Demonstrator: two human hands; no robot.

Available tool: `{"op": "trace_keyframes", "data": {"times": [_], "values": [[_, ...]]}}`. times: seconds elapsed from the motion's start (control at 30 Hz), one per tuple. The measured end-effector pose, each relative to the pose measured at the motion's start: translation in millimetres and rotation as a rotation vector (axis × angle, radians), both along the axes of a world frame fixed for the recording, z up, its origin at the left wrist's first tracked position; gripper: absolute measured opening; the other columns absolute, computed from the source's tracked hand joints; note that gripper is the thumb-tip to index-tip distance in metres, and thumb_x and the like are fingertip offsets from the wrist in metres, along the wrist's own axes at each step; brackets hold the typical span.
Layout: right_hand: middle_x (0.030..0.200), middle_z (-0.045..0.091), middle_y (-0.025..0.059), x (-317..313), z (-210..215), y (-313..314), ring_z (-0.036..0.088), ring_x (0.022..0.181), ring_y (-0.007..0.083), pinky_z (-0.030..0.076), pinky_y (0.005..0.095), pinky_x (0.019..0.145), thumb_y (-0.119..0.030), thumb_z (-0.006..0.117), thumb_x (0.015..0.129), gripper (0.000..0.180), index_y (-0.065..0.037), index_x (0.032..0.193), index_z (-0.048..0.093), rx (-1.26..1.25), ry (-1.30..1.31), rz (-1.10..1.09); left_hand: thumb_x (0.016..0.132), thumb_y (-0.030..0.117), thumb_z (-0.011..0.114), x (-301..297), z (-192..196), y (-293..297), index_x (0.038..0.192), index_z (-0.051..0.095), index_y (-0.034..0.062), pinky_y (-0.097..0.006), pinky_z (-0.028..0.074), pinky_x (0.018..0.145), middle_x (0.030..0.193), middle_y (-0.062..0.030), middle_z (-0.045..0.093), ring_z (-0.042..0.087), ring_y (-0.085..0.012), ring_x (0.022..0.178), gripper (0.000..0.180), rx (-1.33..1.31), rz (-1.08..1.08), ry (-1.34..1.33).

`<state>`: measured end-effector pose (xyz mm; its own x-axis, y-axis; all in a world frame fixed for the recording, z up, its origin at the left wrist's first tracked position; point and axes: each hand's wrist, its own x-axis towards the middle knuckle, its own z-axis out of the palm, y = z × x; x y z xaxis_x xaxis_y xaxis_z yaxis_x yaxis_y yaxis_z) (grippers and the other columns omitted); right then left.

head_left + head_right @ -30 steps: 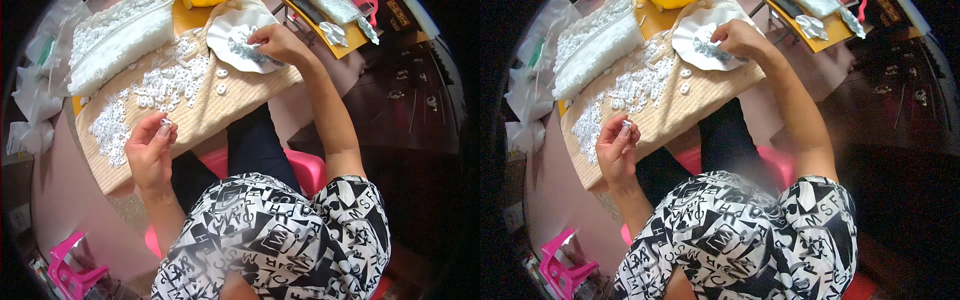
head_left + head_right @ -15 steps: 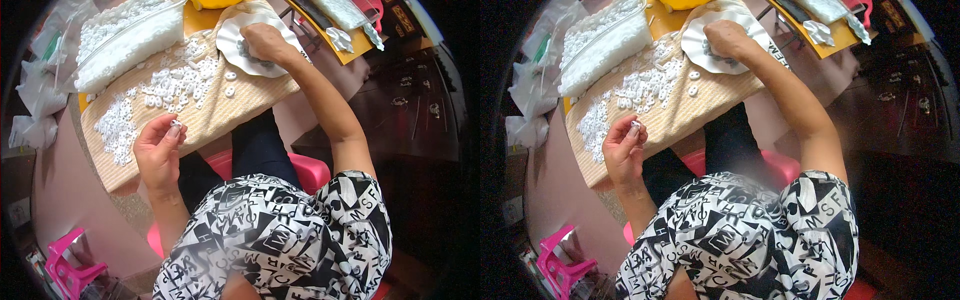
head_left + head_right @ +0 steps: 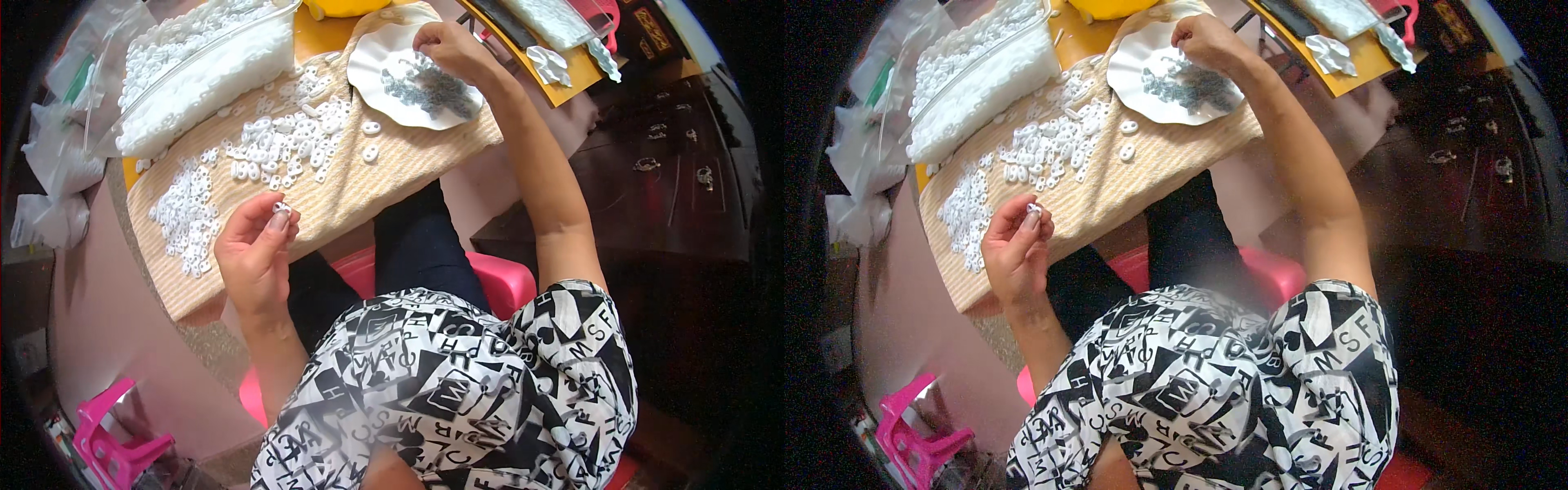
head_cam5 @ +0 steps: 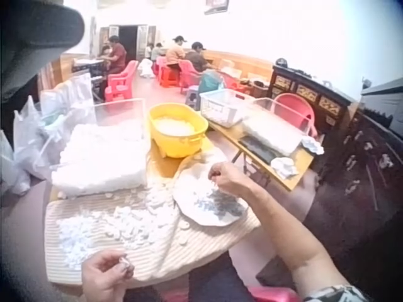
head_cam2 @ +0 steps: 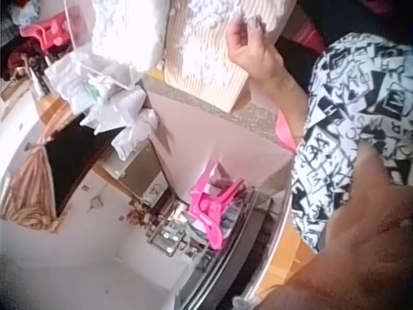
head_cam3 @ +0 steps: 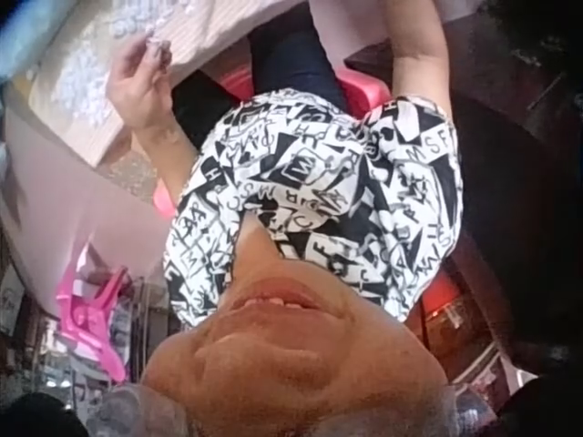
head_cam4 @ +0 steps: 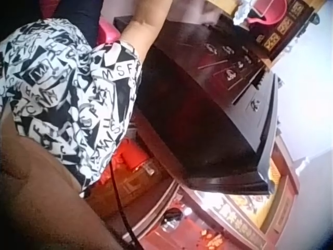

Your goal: Assembling small white plastic components by manually inserting metal pins into them.

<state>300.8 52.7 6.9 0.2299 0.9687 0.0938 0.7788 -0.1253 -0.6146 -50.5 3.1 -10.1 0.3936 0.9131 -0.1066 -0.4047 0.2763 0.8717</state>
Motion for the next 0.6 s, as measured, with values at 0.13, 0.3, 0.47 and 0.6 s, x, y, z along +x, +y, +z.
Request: {"op": "trace_keyframes", "data": {"times": [0.13,0.3,0.47,0.6], "values": [[0.070,0.055,0.0025,-5.9,5.5,-2.6,0.047,0.062,0.0092,0.039,0.0226,0.056,-0.008,0.054,0.079,0.011,0.002,0.083,0.059,-0.024,0.185,0.021,0.079,-0.002,0.055,1.1,1.6,0.6,0.101,0.055,-0.0052,-0.025,0.047,0.066,0.084,-0.0111,0.059,0.057,-0.0157,0.074,0.023,-0.001,0.014,0.012],[0.077,0.056,0.0046,-66.0,24.4,-28.2,0.054,0.065,0.0090,0.046,0.0192,0.057,-0.010,0.052,0.086,0.010,-0.001,0.089,0.054,-0.089,1.126,0.236,0.077,-0.003,0.057,4.9,9.5,-8.1,0.100,0.056,-0.0065,-0.023,0.047,0.068,0.086,-0.0096,0.059,0.059,-0.0153,0.077,0.023,-0.068,0.046,0.005],[0.075,0.059,0.0062,-141.9,23.1,-54.0,0.055,0.065,0.0105,0.045,0.0213,0.059,-0.016,0.054,0.085,0.017,0.001,0.084,0.056,-0.053,1.240,0.337,0.078,-0.003,0.057,8.6,21.1,-16.6,0.103,0.054,-0.0053,-0.023,0.048,0.068,0.086,-0.0085,0.059,0.059,-0.0144,0.076,0.026,0.002,0.066,-0.094],[0.072,0.057,0.0024,-177.1,21.4,-67.1,0.051,0.063,0.0076,0.043,0.0211,0.058,-0.016,0.055,0.084,0.017,0.002,0.083,0.057,0.049,1.067,0.366,0.078,-0.003,0.059,4.5,18.1,-17.5,0.101,0.055,-0.0045,-0.023,0.048,0.067,0.084,-0.0079,0.060,0.060,-0.0142,0.075,0.023,0.028,0.089,-0.125]]}}
